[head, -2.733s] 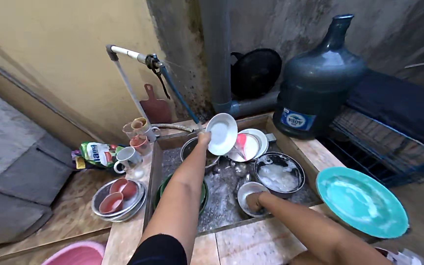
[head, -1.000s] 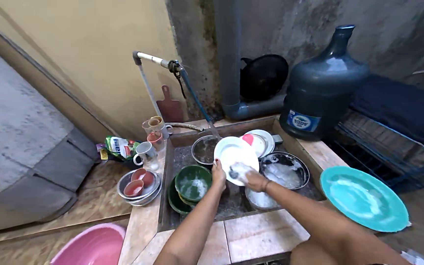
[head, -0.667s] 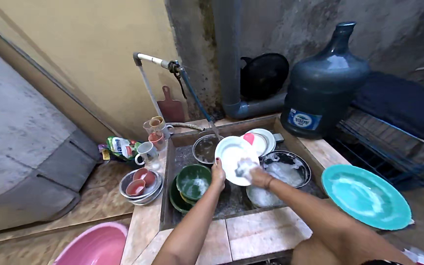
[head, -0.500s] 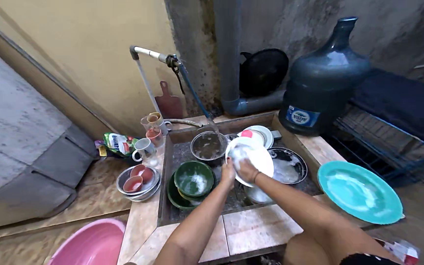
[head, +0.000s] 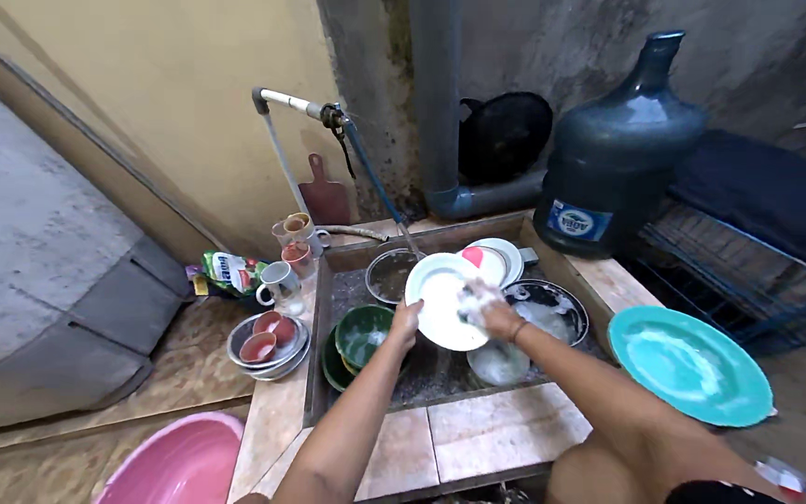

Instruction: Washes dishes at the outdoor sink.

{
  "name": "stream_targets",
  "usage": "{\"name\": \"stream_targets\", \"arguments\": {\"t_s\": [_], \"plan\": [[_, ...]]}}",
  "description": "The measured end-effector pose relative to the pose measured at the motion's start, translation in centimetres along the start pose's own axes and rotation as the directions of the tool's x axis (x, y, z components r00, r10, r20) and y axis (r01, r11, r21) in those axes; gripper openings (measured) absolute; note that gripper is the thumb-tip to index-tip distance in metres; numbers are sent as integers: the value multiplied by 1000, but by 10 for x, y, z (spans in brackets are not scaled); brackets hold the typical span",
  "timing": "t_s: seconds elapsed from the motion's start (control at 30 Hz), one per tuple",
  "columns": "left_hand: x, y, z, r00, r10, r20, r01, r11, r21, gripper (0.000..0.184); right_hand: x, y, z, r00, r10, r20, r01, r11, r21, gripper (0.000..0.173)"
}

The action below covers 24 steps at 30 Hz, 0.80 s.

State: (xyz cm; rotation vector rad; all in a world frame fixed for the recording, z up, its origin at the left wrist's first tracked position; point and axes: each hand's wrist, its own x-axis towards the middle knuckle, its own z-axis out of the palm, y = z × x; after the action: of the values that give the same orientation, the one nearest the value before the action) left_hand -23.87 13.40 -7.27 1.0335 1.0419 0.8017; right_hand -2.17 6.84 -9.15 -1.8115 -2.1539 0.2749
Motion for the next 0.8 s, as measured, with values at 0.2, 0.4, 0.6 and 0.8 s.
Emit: {"name": "stream_targets", "arguments": {"t_s": [0.2,0.4,0.6,0.8], "plan": [[-10,9,5,835,-96,542,-82,952,294,35,27,-38,3,915,-358,-188,379,921,94,37],[-25,21,22,892,22,451,-235,875,423,89,35,-9,-4,956,135,-261,-148,989,-28,44],[-7,-2,36,978,204,-28,-200,973,114,72,3,-46,16,953,242,185,-273,946,171,49],[-19,-18,65,965,246,-89,-245,969,13,49,34,-38,17,956,285,-73,-255,925,280,46]]}}
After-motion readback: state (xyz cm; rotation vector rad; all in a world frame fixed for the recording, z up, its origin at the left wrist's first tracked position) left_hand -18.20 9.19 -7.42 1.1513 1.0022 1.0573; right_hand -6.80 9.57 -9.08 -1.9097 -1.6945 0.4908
